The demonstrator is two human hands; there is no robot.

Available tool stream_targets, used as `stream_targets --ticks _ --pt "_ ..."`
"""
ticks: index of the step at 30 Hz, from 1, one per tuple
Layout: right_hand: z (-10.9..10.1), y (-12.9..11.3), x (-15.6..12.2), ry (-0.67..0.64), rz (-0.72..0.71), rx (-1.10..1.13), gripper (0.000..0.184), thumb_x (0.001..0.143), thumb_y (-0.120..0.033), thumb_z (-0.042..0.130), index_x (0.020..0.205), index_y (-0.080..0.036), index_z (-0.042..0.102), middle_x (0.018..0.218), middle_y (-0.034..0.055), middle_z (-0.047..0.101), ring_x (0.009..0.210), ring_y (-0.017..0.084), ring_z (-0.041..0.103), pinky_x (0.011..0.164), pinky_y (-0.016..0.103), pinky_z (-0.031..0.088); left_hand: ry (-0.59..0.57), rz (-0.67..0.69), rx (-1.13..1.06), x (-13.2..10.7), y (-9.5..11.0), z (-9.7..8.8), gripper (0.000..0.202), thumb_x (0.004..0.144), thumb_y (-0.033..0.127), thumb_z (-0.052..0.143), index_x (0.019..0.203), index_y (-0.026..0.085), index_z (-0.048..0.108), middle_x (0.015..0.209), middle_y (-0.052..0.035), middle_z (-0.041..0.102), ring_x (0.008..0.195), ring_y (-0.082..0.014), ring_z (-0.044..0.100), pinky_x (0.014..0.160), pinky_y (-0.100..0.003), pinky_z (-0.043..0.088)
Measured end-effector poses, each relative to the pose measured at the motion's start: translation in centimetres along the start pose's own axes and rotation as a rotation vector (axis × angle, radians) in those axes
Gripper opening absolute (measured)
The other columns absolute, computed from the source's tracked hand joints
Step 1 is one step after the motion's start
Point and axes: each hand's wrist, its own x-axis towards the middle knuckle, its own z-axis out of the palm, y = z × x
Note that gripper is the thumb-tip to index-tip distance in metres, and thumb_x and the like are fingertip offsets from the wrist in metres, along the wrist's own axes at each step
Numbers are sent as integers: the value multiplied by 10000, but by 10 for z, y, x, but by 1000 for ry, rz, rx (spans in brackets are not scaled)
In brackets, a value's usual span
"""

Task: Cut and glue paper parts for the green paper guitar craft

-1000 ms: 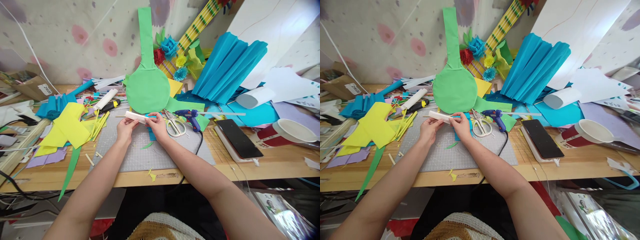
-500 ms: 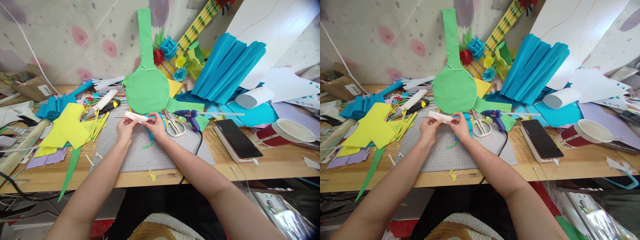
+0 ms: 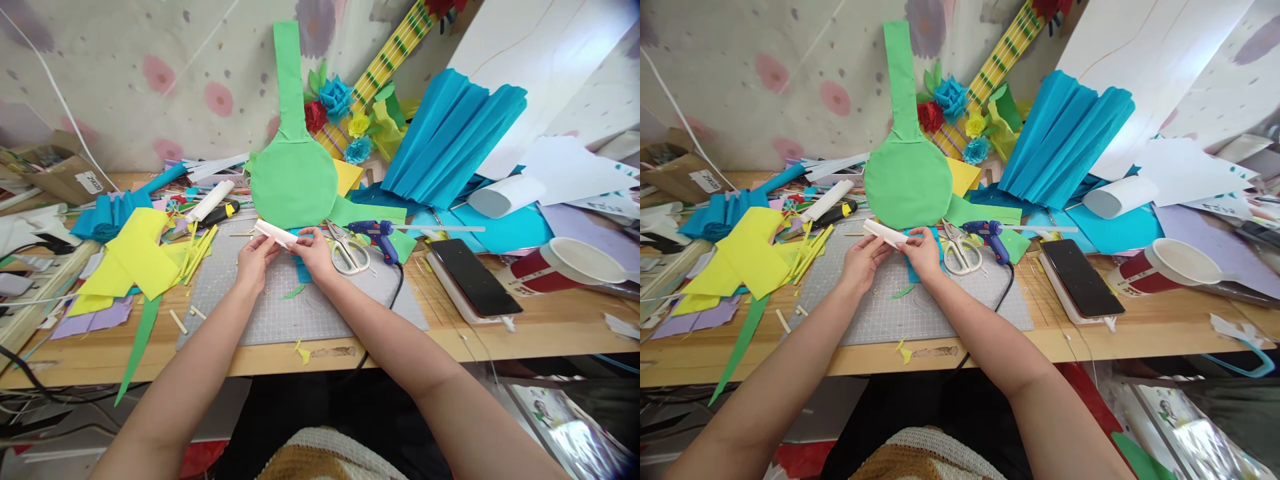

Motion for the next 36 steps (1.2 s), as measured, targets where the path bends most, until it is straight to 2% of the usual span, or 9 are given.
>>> stream_targets --ticks 7,13,18,21,23,25,29,32,36 --pt "-2 0 -1 -29 -30 -172 293 643 -182 611 855 -223 413 701 -48 626 624 115 616 670 294 506 102 48 26 5 2 -2 104 624 116 667 705 111 603 665 -30 654 600 -122 630 721 -325 524" --pt "-21 -37 -3 -43 -253 -756 100 702 -253 573 756 -197 510 771 2 647 724 126 601 706 273 463 143 69 46 9 5 -4 109 630 117 664 722 111 606 661 -23 644 595 -119 624 720 -332 527" --pt "-58 -88 -21 -461 -64 -1015 232 748 -393 528 664 -187 595 659 9 648 597 115 570 562 235 417 77 66 15 12 0 -4 133 614 127 677 729 111 612 694 -21 646 607 -112 617 757 -344 519" --pt "-91 -110 -35 -621 112 -1087 318 710 -492 550 644 -188 615 651 31 651 559 125 561 502 237 395 21 89 -10 12 -3 -3 157 606 154 686 745 113 625 726 -26 655 633 -116 619 759 -339 517" --pt "-118 -119 -42 -636 234 -1145 395 688 -569 537 643 -185 618 647 48 646 560 139 564 490 247 390 -3 100 -9 13 -4 -2 186 597 180 696 761 119 632 747 -29 661 654 -120 621 755 -331 515" --pt "-144 -122 -44 -517 284 -1270 472 654 -646 523 600 -181 588 599 51 615 535 142 543 490 259 373 -12 106 -4 13 -6 -1 208 587 200 706 767 128 630 762 -28 662 678 -127 623 747 -328 514" --pt "-176 -115 -32 7 135 -1549 583 544 -734 548 736 -184 571 635 59 583 575 180 520 511 290 351 -43 101 16 11 -7 -1 204 592 214 705 758 139 614 767 -26 659 717 -138 628 721 -320 520" --pt "-175 -98 -19 51 38 -1452 610 545 -698 579 858 -175 598 802 90 617 701 209 557 579 299 393 -91 89 31 10 -7 -1 197 612 222 695 767 138 607 792 -37 662 731 -139 630 717 -319 525" --pt "-163 -74 -10 160 45 -1213 541 593 -623 590 828 -139 639 766 103 635 700 223 575 572 307 415 -112 79 32 10 -7 -2 187 627 206 688 775 131 600 798 -40 661 721 -133 631 723 -326 528"
